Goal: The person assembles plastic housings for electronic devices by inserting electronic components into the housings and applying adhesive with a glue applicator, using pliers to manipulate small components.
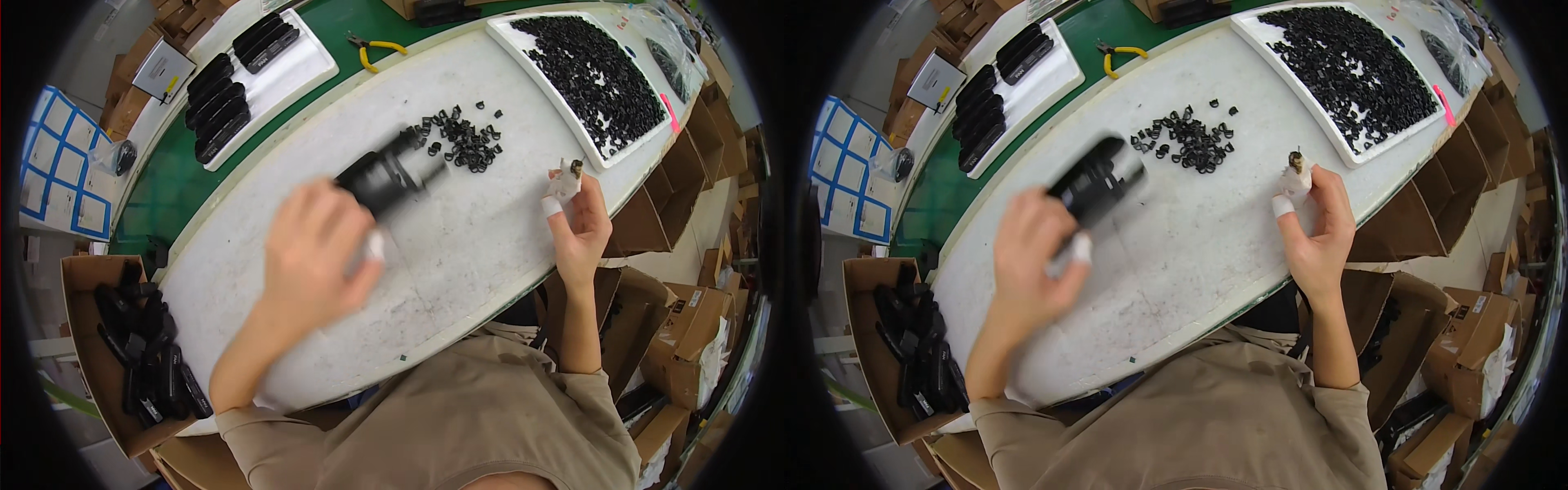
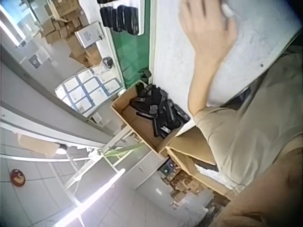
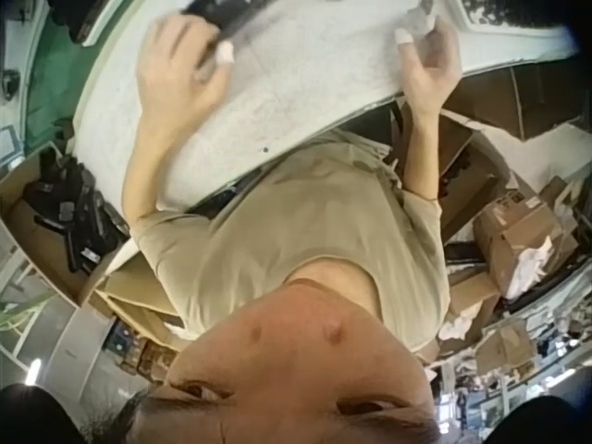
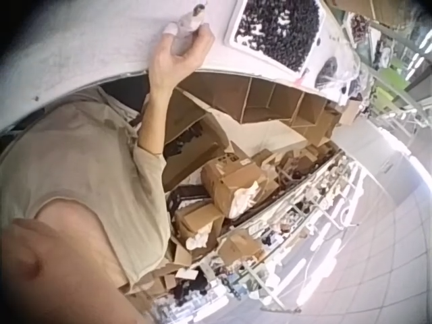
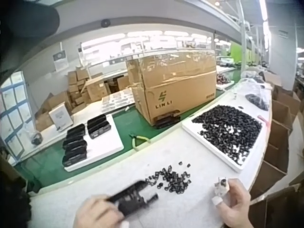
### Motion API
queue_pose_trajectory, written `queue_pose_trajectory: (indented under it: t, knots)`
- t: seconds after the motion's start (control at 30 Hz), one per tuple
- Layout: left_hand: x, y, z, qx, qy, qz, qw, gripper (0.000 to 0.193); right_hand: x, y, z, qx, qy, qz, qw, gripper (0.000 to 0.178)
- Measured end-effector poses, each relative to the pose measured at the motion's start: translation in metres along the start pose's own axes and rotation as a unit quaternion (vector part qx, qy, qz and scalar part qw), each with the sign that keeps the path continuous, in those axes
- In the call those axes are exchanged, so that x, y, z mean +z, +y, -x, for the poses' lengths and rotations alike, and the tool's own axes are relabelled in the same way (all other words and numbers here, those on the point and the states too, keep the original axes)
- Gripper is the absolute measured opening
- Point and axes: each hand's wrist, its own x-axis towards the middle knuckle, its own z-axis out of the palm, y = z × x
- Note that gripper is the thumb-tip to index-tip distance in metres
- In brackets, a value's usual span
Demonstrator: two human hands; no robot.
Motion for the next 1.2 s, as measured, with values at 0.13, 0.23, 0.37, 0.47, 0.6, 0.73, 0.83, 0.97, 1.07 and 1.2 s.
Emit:
queue_pose_trajectory:
  t: [0.13,0.23,0.37,0.47,0.6,0.73,0.83,0.97,1.07,1.2]
  knots:
    - [0.003,-0.083,-0.034,-0.069,0.014,0.035,0.997,0.019,0.0,-0.003,0.001,-0.001,0.003,0.0,1.0,0.036]
    - [0.021,-0.164,-0.046,-0.095,0.026,0.003,0.995,0.022,0.003,-0.002,0.001,-0.002,0.0,0.003,1.0,0.035]
    - [0.04,-0.225,-0.066,-0.174,0.045,0.049,0.982,0.023,0.004,-0.003,0.0,-0.004,0.007,-0.002,1.0,0.034]
    - [0.048,-0.25,-0.076,-0.183,0.052,0.032,0.981,0.025,0.004,-0.003,-0.001,-0.003,0.006,0.004,1.0,0.034]
    - [0.054,-0.245,-0.088,-0.26,-0.011,-0.101,0.96,0.023,0.003,-0.004,-0.002,0.008,0.006,0.011,1.0,0.034]
    - [0.051,-0.238,-0.088,-0.292,-0.008,-0.145,0.945,0.022,0.004,-0.004,-0.002,0.016,0.004,0.004,1.0,0.034]
    - [0.046,-0.229,-0.084,-0.298,-0.009,-0.197,0.934,0.027,0.004,-0.005,-0.001,0.013,0.003,0.003,1.0,0.034]
    - [0.035,-0.186,-0.065,-0.194,0.055,-0.154,0.967,0.038,0.005,-0.004,-0.001,0.014,0.004,-0.003,1.0,0.034]
    - [0.019,-0.123,-0.044,-0.123,-0.003,-0.026,0.992,0.043,0.004,-0.003,-0.001,0.026,0.017,0.004,1.0,0.035]
    - [-0.015,-0.034,-0.005,-0.085,-0.218,-0.07,0.97,0.08,0.005,-0.008,-0.006,0.042,0.017,-0.005,0.999,0.036]
